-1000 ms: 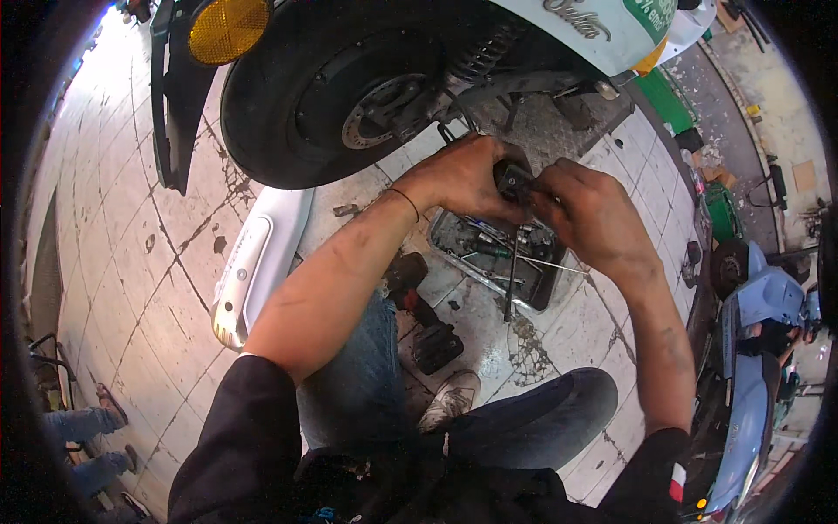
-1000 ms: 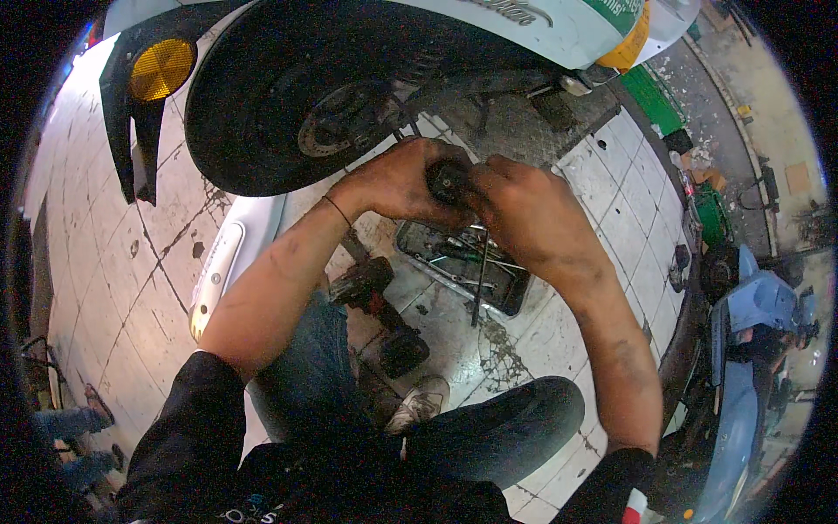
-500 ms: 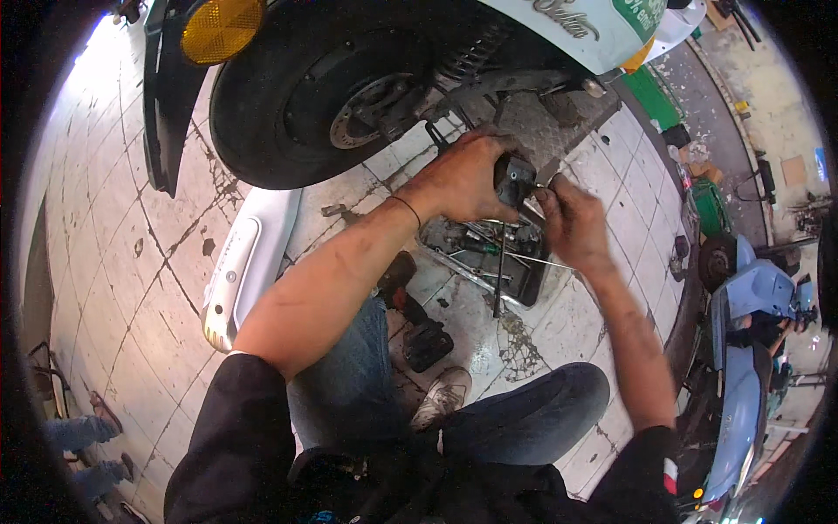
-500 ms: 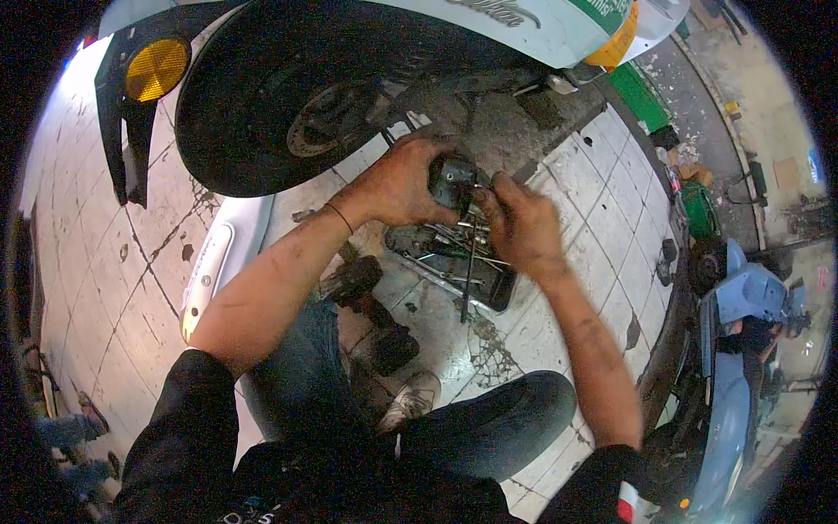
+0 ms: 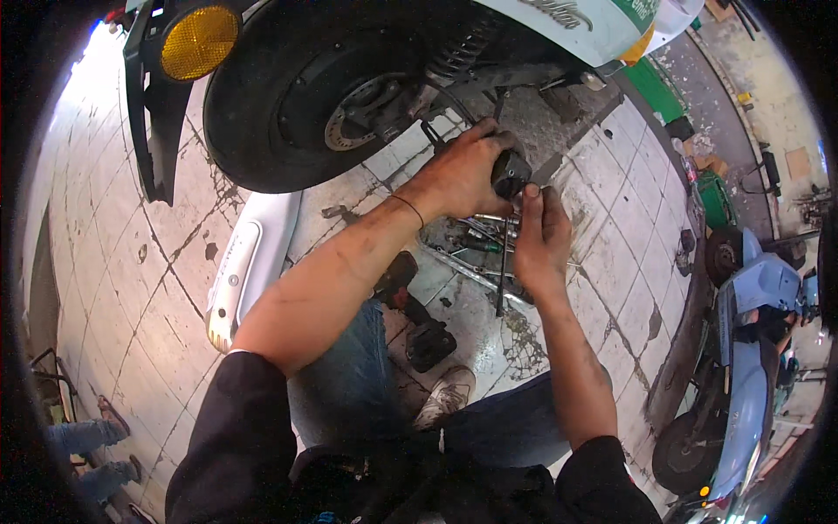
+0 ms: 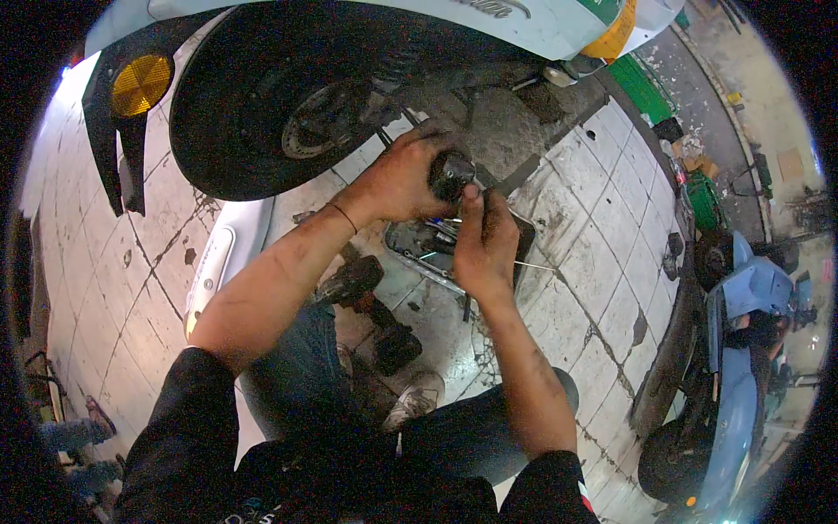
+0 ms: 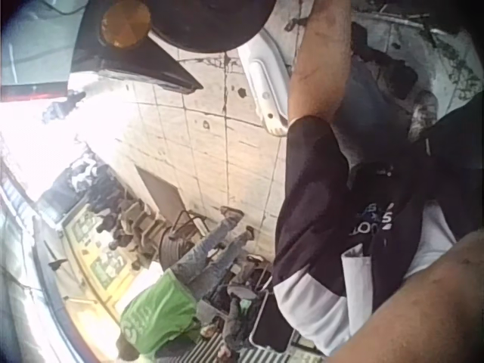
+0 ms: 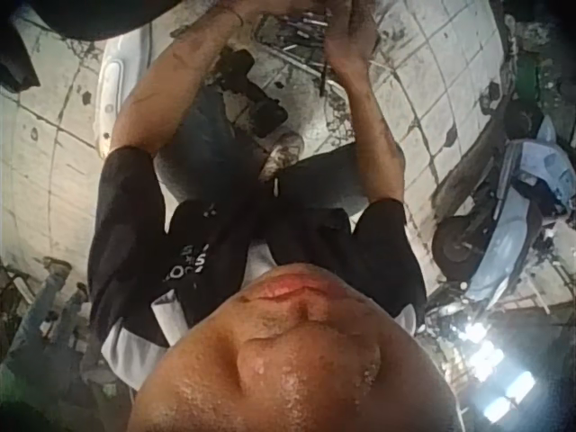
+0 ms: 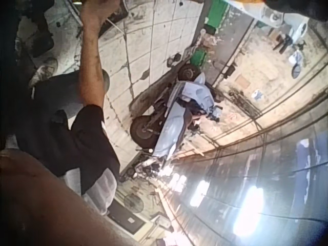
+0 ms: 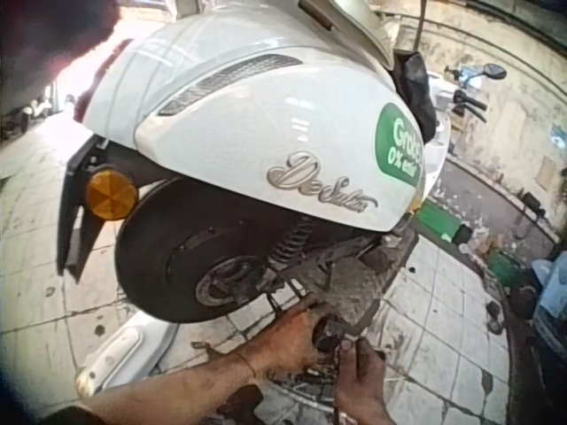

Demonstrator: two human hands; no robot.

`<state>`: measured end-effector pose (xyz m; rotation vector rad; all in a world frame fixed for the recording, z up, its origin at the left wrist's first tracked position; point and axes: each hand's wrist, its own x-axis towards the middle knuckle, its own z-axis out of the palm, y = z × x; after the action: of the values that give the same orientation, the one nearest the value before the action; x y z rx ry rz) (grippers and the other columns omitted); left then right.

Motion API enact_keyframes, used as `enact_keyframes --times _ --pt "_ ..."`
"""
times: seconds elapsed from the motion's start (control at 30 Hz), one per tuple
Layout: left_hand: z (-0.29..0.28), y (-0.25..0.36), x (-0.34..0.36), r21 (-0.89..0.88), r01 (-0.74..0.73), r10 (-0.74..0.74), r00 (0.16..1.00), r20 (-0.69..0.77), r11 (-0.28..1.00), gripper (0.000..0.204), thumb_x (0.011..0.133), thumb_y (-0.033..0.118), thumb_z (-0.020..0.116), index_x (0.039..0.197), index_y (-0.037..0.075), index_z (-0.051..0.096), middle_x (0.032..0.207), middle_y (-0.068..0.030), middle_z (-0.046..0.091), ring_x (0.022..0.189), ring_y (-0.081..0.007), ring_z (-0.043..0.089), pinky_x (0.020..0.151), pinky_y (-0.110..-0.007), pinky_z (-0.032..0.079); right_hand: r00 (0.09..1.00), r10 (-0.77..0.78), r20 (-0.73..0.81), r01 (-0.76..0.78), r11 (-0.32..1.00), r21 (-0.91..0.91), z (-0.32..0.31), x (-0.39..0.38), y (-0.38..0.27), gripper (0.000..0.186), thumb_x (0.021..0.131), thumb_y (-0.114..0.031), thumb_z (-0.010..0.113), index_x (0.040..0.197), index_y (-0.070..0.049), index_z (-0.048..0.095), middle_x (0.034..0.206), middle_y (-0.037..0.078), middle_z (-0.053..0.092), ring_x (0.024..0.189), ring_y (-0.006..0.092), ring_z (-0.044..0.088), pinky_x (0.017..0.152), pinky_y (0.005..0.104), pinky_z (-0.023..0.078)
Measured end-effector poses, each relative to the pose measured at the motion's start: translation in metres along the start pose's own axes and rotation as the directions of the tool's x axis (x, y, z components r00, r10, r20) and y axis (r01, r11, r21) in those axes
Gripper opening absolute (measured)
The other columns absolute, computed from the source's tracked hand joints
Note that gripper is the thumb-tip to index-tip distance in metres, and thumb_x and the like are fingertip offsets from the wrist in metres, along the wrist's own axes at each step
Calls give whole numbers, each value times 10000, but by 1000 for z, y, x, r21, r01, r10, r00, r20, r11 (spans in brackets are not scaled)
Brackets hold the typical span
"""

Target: The person services the rear brake assembly of a scooter by removing the brake caliper, cleaning the internal components with a cloth, inspecting the brake pads, and reattaching the caliper to the brake disc using tools from a tray.

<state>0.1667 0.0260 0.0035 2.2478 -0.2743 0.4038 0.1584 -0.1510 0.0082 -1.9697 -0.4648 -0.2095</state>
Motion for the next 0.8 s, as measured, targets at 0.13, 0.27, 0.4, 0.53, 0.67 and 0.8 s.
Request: enact_keyframes --times 0.13,0.27,0.4,0.53,0.67,0.8 --pt "-12 -3 -1 53 -23 20 998 66 998 861 582 322 904 1324 26 585 1335 -238 589 1319 -410 496 1140 -451 406 982 -115 152 135 983 -128 -23 8 -11 252 1037 -217 558 994 16 644 857 226 654 771 376 641 706 397 503" --pt "-10 -2 -1 73 -54 51 998 48 996 898 555 301 919 1338 29 574 1335 -248 583 1333 -416 476 1149 -448 398 963 -201 179 232 957 -173 -41 10 -19 103 976 -106 630 1016 -14 653 890 196 647 785 370 654 699 404 509" --pt "-14 -1 -3 43 -18 14 997 81 999 931 563 301 921 1370 30 545 1379 -256 546 1377 -408 433 1164 -434 385 832 -411 373 534 777 -334 -43 23 -24 152 907 -83 676 1058 -67 682 936 150 628 843 364 638 731 447 511" --pt "-11 -3 -3 35 -19 17 998 53 999 894 554 305 920 1343 56 579 1315 -218 603 1307 -389 507 1136 -438 416 733 -469 493 673 604 -426 -46 36 -33 238 842 -86 714 1078 -96 688 984 119 617 901 342 626 773 455 500" --pt "-19 8 -1 30 81 -85 977 197 996 961 578 300 924 1398 17 510 1377 -250 533 1336 -395 484 1127 -422 428 654 -463 598 754 466 -463 -52 50 -31 322 784 -112 742 1102 -124 695 1012 90 625 939 310 623 810 443 489" --pt "-16 1 -2 1 62 -61 980 191 998 889 597 282 921 1359 36 535 1319 -229 562 1289 -388 523 1088 -427 461 493 -476 728 868 322 -377 -56 63 -44 331 779 -131 709 1110 -144 700 1063 63 642 975 287 625 840 449 481"
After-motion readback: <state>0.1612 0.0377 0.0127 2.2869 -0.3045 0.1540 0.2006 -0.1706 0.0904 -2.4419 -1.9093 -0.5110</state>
